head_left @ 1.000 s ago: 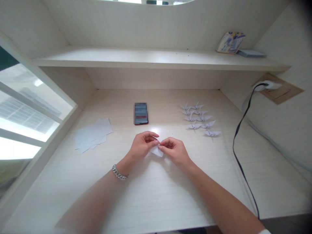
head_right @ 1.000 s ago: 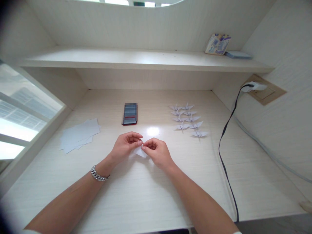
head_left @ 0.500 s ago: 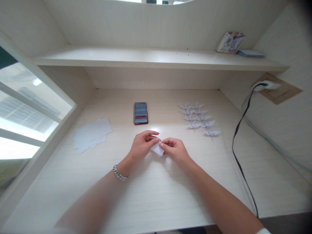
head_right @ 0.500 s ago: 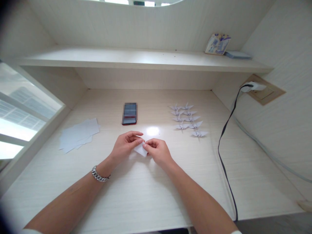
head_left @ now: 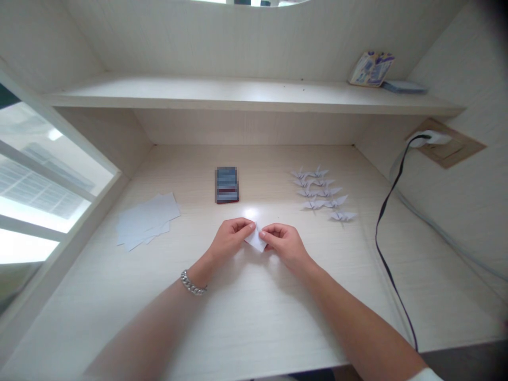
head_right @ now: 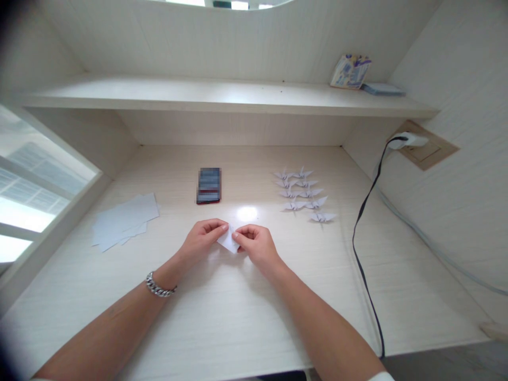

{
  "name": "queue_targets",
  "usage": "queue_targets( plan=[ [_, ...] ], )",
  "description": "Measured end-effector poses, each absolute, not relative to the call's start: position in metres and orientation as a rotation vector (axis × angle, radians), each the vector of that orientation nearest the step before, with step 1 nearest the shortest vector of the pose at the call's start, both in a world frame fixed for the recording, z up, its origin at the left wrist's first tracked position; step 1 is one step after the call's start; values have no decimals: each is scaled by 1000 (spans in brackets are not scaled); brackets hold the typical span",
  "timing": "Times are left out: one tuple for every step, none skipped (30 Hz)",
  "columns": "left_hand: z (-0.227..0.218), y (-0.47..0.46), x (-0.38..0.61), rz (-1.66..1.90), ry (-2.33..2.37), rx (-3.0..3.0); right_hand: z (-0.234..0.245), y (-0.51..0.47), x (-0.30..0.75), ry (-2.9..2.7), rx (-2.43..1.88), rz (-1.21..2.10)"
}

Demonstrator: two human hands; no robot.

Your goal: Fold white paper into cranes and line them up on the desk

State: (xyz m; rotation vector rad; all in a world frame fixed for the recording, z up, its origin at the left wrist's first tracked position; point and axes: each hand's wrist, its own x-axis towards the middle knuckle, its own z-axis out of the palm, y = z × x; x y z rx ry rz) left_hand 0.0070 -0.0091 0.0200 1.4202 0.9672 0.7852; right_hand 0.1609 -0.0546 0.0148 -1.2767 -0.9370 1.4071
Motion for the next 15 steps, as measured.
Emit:
queue_targets(
  plan=[
    [20, -9, 7, 785, 965, 1431, 15, -55, 160, -948, -1277, 1405],
    [19, -10, 7, 785, 964, 1444, 15, -55, 160, -960, -1277, 1404],
    [19, -10, 7, 782, 964, 1458, 15, -55, 159, -972, -1277, 1405],
    [18, -10, 7, 778, 968, 1472, 14, -55, 159, -984, -1276, 1407],
    [17, -10, 7, 775, 973, 1484, 14, -55, 158, -994, -1276, 1409],
    [17, -10, 7, 771, 980, 1494, 13, -55, 158, -1004, -1278, 1410],
    [16, -11, 7, 765, 983, 1502, 12, -55, 158, -1011, -1279, 1411],
    [16, -11, 7, 762, 985, 1510, 12, -55, 158, -1016, -1281, 1413],
    [16, -11, 7, 763, 986, 1516, 11, -55, 158, -1019, -1283, 1417],
    [16, -11, 7, 768, 988, 1519, 11, -55, 158, -1021, -1285, 1423],
    [16, -11, 8, 774, 990, 1519, 11, -55, 158, -1024, -1288, 1432],
    [16, -11, 8, 780, 992, 1515, 11, -54, 159, -1029, -1292, 1443],
    [16, -11, 8, 787, 995, 1509, 11, -54, 159, -1039, -1295, 1452],
    [16, -11, 9, 792, 997, 1499, 11, -54, 159, -1051, -1299, 1458],
    [16, -11, 9, 795, 997, 1490, 12, -54, 160, -1064, -1302, 1461]
  ],
)
